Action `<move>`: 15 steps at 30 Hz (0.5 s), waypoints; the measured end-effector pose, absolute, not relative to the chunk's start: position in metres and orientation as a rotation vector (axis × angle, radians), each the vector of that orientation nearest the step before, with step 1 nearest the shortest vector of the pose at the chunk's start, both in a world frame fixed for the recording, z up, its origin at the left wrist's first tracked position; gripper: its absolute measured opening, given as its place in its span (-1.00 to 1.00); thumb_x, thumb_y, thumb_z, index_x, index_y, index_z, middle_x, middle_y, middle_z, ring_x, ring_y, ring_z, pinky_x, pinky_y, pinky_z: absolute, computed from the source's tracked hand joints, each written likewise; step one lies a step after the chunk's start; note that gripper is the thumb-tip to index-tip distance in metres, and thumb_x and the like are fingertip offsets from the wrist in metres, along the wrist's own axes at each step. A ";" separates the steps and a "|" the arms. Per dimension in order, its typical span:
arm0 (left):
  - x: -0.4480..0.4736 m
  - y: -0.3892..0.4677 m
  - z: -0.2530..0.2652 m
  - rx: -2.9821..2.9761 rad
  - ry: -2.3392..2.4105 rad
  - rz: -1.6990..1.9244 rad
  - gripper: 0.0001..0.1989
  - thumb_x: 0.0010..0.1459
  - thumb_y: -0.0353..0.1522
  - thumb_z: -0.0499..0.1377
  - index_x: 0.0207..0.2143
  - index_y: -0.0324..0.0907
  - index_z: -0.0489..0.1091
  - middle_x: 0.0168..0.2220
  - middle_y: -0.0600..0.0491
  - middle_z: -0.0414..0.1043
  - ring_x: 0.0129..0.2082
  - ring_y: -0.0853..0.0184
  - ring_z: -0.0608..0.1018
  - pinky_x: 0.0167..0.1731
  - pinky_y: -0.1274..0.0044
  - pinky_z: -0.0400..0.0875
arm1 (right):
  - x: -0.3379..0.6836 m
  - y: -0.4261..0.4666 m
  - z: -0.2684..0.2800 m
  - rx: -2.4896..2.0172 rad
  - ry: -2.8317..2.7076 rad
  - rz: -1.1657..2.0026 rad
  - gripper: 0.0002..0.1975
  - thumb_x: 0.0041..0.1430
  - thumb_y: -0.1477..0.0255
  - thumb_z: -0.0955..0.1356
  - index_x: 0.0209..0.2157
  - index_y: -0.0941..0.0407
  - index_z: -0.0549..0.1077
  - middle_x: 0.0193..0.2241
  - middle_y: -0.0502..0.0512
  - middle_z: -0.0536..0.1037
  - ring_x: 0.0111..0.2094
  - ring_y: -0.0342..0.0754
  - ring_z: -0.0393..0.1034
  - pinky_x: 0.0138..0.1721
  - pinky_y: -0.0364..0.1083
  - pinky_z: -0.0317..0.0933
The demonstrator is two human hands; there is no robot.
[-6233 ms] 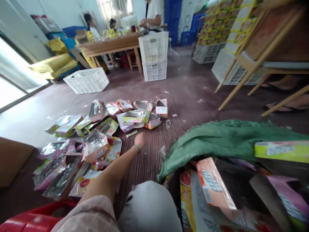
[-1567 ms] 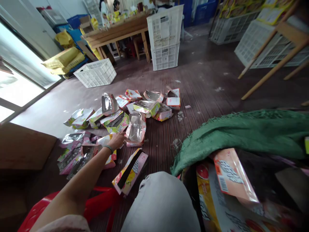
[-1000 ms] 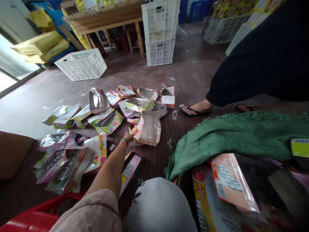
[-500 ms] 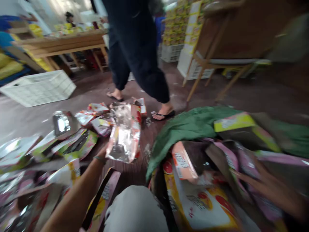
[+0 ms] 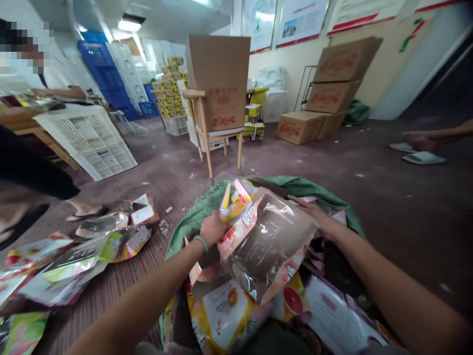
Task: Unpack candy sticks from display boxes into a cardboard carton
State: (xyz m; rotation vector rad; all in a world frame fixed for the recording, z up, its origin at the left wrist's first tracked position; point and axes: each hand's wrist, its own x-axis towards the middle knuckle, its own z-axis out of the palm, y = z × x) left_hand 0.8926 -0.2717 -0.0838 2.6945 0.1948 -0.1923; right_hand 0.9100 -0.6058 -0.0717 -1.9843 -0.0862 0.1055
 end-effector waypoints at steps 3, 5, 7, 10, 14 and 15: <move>0.888 -0.301 -0.090 2.735 0.233 -0.168 -0.28 0.04 0.02 0.27 0.08 -0.29 0.25 -0.12 -0.32 0.55 -0.12 -0.10 0.61 -0.30 0.35 0.40 | 0.901 -0.623 -0.056 -1.711 -0.010 0.099 -0.20 0.26 -0.08 0.04 0.38 0.06 0.14 0.16 0.28 0.46 0.17 0.20 0.38 0.16 0.21 0.29; 0.885 -0.303 -0.092 2.754 0.241 -0.162 -0.23 0.03 0.06 0.25 0.11 -0.27 0.22 -0.09 -0.34 0.54 -0.10 -0.09 0.61 -0.27 0.36 0.40 | 0.893 -0.615 -0.049 -1.805 -0.109 0.041 -0.16 0.25 -0.14 0.03 0.43 -0.02 -0.03 0.33 0.19 0.24 0.32 0.18 0.15 0.29 0.23 0.11; 0.884 -0.295 -0.089 2.766 0.177 -0.192 -0.17 0.00 0.05 0.27 0.17 -0.26 0.18 -0.06 -0.33 0.53 -0.07 -0.08 0.60 -0.22 0.36 0.41 | 0.885 -0.595 -0.051 -2.161 -0.287 0.009 -0.01 0.10 -0.18 0.27 0.44 -0.12 -0.12 0.43 0.07 -0.01 0.42 0.28 -0.18 0.37 0.32 -0.13; 0.891 -0.273 -0.071 2.622 -0.109 -0.376 -0.18 -0.03 0.07 0.28 0.17 -0.20 0.27 -0.04 -0.18 0.56 -0.12 0.03 0.60 -0.21 0.41 0.44 | 0.876 -0.561 -0.071 -2.751 -0.388 0.020 0.26 -0.26 0.04 0.58 0.42 -0.18 -0.07 0.45 0.08 -0.18 0.39 0.59 -0.41 0.25 0.60 -0.24; 0.913 -0.237 -0.049 2.509 -0.111 -0.178 -0.40 0.30 0.05 -0.11 0.05 -0.13 0.46 0.00 -0.05 0.56 -0.06 0.17 0.57 -0.13 0.46 0.47 | 0.877 -0.542 -0.112 -3.030 -0.523 -0.052 0.27 -0.34 0.21 0.65 0.40 -0.13 0.06 0.46 0.11 -0.25 0.36 0.71 -0.37 0.16 0.67 -0.15; 0.918 -0.229 -0.049 2.557 0.006 -0.023 -0.41 0.34 0.01 -0.15 0.10 -0.14 0.43 0.04 -0.09 0.53 0.00 0.15 0.55 -0.08 0.42 0.46 | 0.878 -0.542 -0.120 -3.040 -0.578 -0.095 0.27 -0.34 0.22 0.65 0.40 -0.10 0.07 0.46 0.12 -0.26 0.36 0.71 -0.35 0.16 0.67 -0.16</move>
